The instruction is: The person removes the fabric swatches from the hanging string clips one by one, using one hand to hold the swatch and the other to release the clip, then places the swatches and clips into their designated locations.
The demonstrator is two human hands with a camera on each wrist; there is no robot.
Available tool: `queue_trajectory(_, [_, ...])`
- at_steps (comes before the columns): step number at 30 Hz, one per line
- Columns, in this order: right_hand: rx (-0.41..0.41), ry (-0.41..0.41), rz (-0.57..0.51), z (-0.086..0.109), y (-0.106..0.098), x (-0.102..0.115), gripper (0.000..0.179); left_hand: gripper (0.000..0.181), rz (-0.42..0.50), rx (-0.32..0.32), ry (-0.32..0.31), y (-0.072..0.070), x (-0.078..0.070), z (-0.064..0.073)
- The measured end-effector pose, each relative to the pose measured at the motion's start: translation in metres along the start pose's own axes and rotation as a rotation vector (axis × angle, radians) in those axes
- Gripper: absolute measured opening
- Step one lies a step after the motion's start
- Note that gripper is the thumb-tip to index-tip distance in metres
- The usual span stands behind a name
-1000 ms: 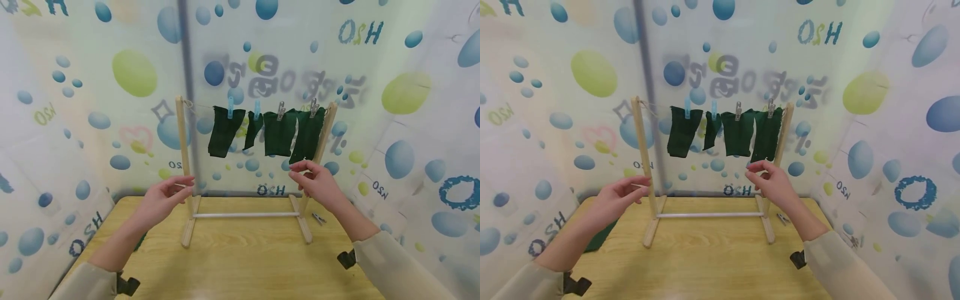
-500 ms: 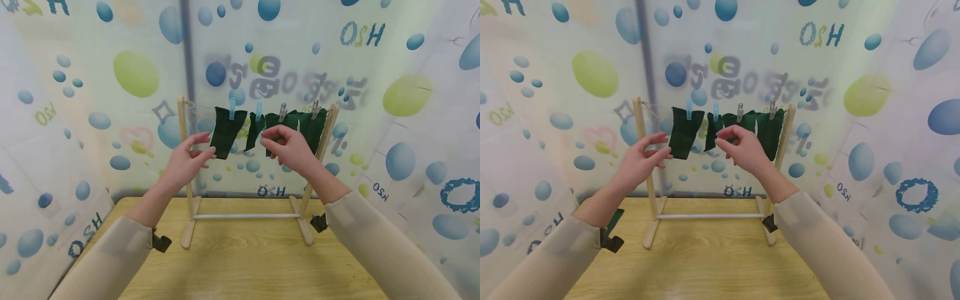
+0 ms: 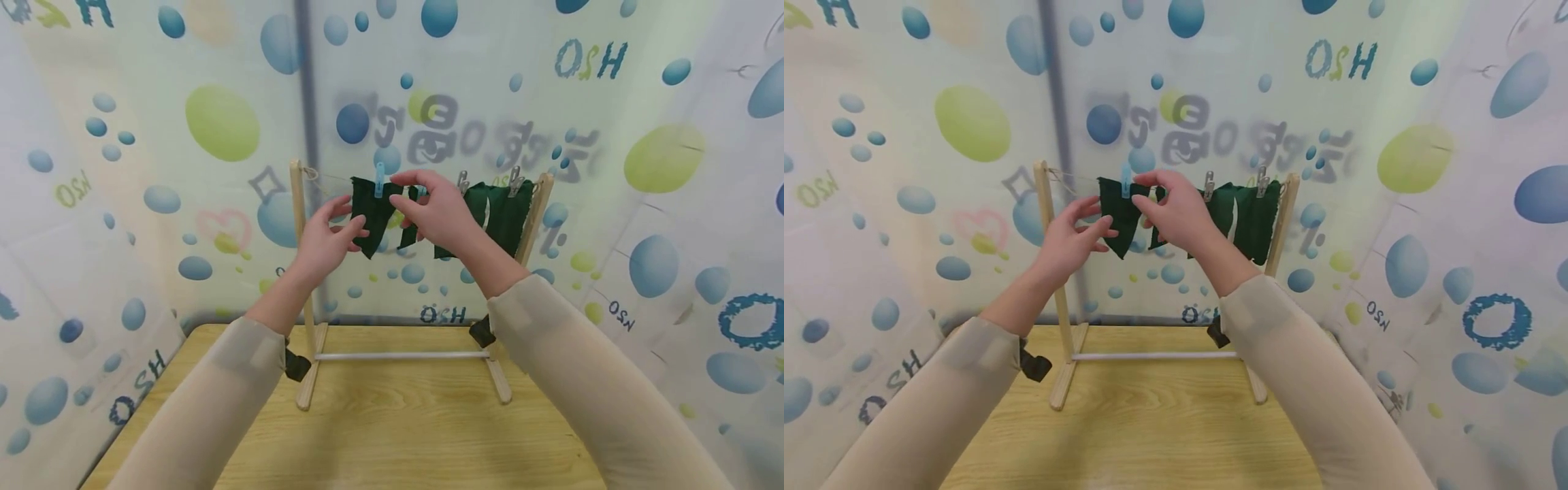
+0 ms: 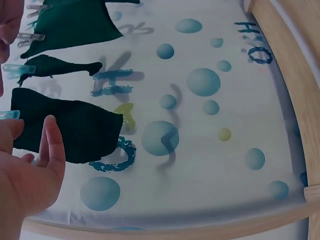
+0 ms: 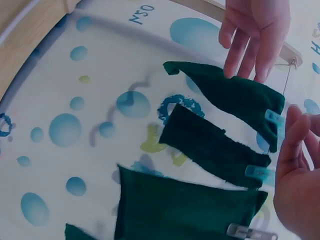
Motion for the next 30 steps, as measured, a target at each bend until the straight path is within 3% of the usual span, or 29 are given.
queue_trajectory(6, [0.01, -0.035, 0.025, -0.013, 0.011, 0.011, 0.052, 0.06, -0.006, -0.032, -0.006, 0.002, -0.001, -0.009])
queue_trajectory(15, [-0.02, 0.018, 0.073, -0.03, 0.022, 0.015, 0.055, 0.043, 0.059, -0.128, 0.017, 0.005, -0.004, -0.018])
queue_trajectory(20, [-0.033, 0.043, 0.064, -0.033, 0.024, 0.016, 0.047, 0.037, 0.039, -0.172, 0.058, 0.007, -0.006, -0.017])
queue_trajectory(30, [-0.08, 0.035, 0.03, -0.028, 0.022, 0.016, 0.023, 0.04, 0.004, -0.209, 0.059, 0.006, -0.005, -0.014])
Point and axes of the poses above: each hand's wrist, its own z-axis away from the middle knuckle, its own y-axis out of the palm, x = y × z, the point moved 5 cm from there along -z, towards the middle knuckle
